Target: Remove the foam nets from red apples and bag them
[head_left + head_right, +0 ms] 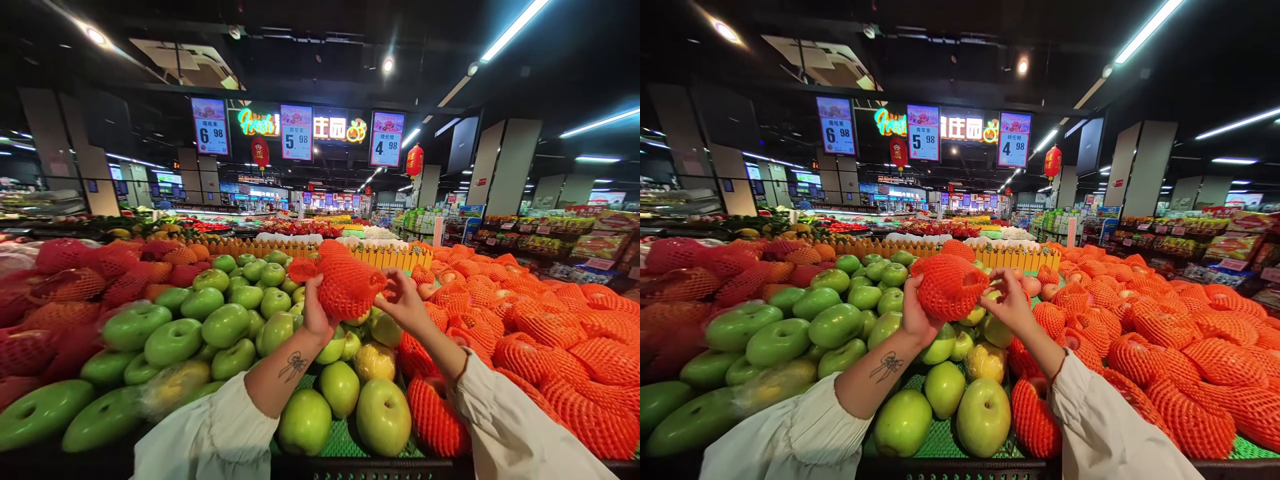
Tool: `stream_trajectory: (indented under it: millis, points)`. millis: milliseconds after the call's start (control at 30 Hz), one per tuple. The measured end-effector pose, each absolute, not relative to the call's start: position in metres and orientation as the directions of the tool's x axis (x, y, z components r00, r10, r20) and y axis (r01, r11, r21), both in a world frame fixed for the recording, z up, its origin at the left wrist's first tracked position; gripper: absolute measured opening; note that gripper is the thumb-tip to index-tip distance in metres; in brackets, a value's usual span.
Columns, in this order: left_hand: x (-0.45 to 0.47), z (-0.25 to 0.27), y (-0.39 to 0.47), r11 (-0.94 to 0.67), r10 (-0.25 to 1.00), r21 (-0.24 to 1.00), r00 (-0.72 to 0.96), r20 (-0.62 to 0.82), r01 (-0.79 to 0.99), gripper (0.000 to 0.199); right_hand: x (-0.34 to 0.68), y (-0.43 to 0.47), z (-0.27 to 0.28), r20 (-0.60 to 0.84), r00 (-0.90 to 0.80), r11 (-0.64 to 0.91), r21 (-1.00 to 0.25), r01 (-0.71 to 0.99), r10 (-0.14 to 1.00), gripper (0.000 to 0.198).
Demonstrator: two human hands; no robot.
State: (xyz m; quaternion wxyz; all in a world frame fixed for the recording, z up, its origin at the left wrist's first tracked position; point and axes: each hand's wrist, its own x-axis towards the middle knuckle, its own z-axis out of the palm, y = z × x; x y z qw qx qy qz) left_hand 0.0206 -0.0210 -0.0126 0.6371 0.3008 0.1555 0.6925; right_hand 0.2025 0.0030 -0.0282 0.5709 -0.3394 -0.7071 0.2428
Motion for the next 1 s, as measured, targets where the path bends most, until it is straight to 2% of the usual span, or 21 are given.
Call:
stream_trajectory:
  millis: [67, 133, 200, 267, 367, 500, 633, 800, 900, 967, 1000]
  points:
    - [0.021, -0.013, -0.019, -0.077, 0.984, 0.545, 0.023, 0.174, -0.835, 0.029, 0.204, 0.003, -0.029, 0.886, -0.089, 0.809, -0.371, 0.456, 0.456, 0.061]
    - [0.023, -0.014, -0.018, -0.019, 0.985, 0.531, 0.074, 0.154, -0.847, 0.031, 0.205, 0.000, -0.027, 0.965, -0.212, 0.767, 0.020, 0.641, 0.152, 0.062]
    - [0.024, -0.015, -0.019, 0.013, 0.984, 0.540, 0.106, 0.141, -0.841, 0.031, 0.205, -0.006, -0.022, 0.926, -0.377, 0.670, 0.275, 0.690, 0.009, 0.050]
    - [0.026, -0.017, -0.019, 0.008, 0.985, 0.554, 0.103, 0.140, -0.832, 0.032, 0.204, -0.013, -0.019, 0.880, -0.474, 0.661, 0.365, 0.655, -0.017, 0.038]
    - [0.025, -0.017, -0.017, -0.039, 0.985, 0.574, 0.065, 0.160, -0.818, 0.034, 0.200, -0.023, -0.016, 0.863, -0.505, 0.768, 0.312, 0.560, 0.017, 0.029]
    - [0.022, -0.019, -0.012, -0.092, 0.982, 0.573, 0.023, 0.190, -0.814, 0.036, 0.196, -0.032, -0.015, 0.877, -0.463, 0.860, 0.133, 0.493, 0.129, 0.016]
    - [0.025, -0.022, -0.013, -0.127, 0.979, 0.552, -0.013, 0.206, -0.824, 0.038, 0.197, -0.028, -0.013, 0.878, -0.377, 0.846, -0.057, 0.531, 0.295, 0.010]
    - [0.028, -0.026, -0.007, -0.199, 0.971, 0.541, -0.091, 0.219, -0.817, 0.044, 0.203, -0.016, -0.019, 0.855, -0.363, 0.822, -0.120, 0.557, 0.371, 0.015]
    - [0.025, -0.031, -0.001, -0.352, 0.924, 0.554, -0.185, 0.334, -0.755, 0.045, 0.207, -0.007, -0.026, 0.811, -0.372, 0.798, -0.181, 0.575, 0.451, 0.037]
    - [0.022, -0.036, 0.001, -0.484, 0.854, 0.590, -0.203, 0.479, -0.647, 0.045, 0.208, -0.004, -0.028, 0.796, -0.376, 0.773, -0.173, 0.610, 0.475, 0.030]
    - [0.021, -0.038, 0.001, -0.546, 0.813, 0.609, -0.187, 0.552, -0.574, 0.045, 0.209, -0.003, -0.029, 0.811, -0.375, 0.763, -0.129, 0.634, 0.449, 0.024]
